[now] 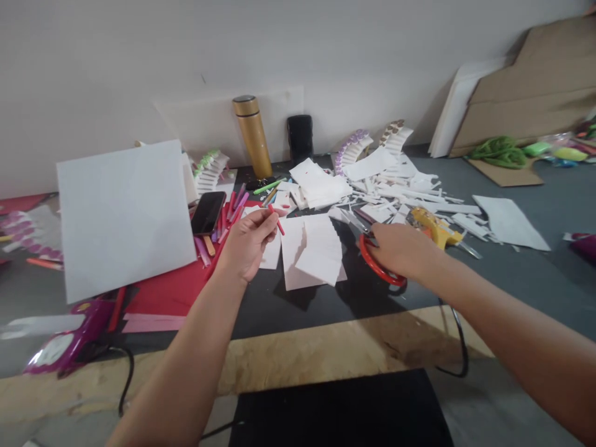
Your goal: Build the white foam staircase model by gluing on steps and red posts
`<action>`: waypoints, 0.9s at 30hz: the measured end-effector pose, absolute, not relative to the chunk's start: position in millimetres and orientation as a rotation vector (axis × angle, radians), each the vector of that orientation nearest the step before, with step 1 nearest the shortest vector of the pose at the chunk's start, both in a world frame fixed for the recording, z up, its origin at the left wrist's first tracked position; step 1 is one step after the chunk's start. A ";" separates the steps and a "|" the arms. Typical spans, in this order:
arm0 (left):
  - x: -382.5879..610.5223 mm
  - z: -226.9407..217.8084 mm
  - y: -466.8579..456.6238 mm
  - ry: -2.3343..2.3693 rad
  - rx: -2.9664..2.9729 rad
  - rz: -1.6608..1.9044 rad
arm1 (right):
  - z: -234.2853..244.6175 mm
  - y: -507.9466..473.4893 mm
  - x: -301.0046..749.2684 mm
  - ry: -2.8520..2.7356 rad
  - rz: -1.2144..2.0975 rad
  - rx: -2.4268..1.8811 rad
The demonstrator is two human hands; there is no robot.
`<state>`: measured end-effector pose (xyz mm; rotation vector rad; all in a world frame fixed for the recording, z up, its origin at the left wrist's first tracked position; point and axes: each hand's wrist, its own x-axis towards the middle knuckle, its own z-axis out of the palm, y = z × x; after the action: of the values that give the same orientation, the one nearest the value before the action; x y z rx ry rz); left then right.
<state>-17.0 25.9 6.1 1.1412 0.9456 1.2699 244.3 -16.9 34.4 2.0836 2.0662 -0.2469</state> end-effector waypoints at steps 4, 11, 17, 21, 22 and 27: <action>-30.5 8.4 -3.2 1.196 1.430 1.206 | 24.9 -23.0 235.6 2.060 -0.165 2.092; -31.7 -16.4 -48.0 1.185 1.755 1.053 | 25.7 -28.2 238.2 2.184 -0.120 1.929; -19.6 -25.2 -57.0 1.127 1.810 1.081 | 33.2 -38.8 241.8 2.270 0.022 1.947; -15.7 -27.6 -60.6 1.141 1.845 1.054 | 28.1 -50.3 240.8 2.705 0.207 1.780; -14.6 -28.4 -60.8 1.132 1.851 1.048 | 25.3 -52.2 239.8 2.831 0.228 1.691; -8.9 -34.0 -56.9 1.083 1.892 1.031 | 10.5 -54.1 231.0 3.112 0.223 1.439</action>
<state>-8.9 -56.9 -34.0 1.8918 1.0834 1.0313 231.0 -54.1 10.5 1.4386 3.1124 0.2231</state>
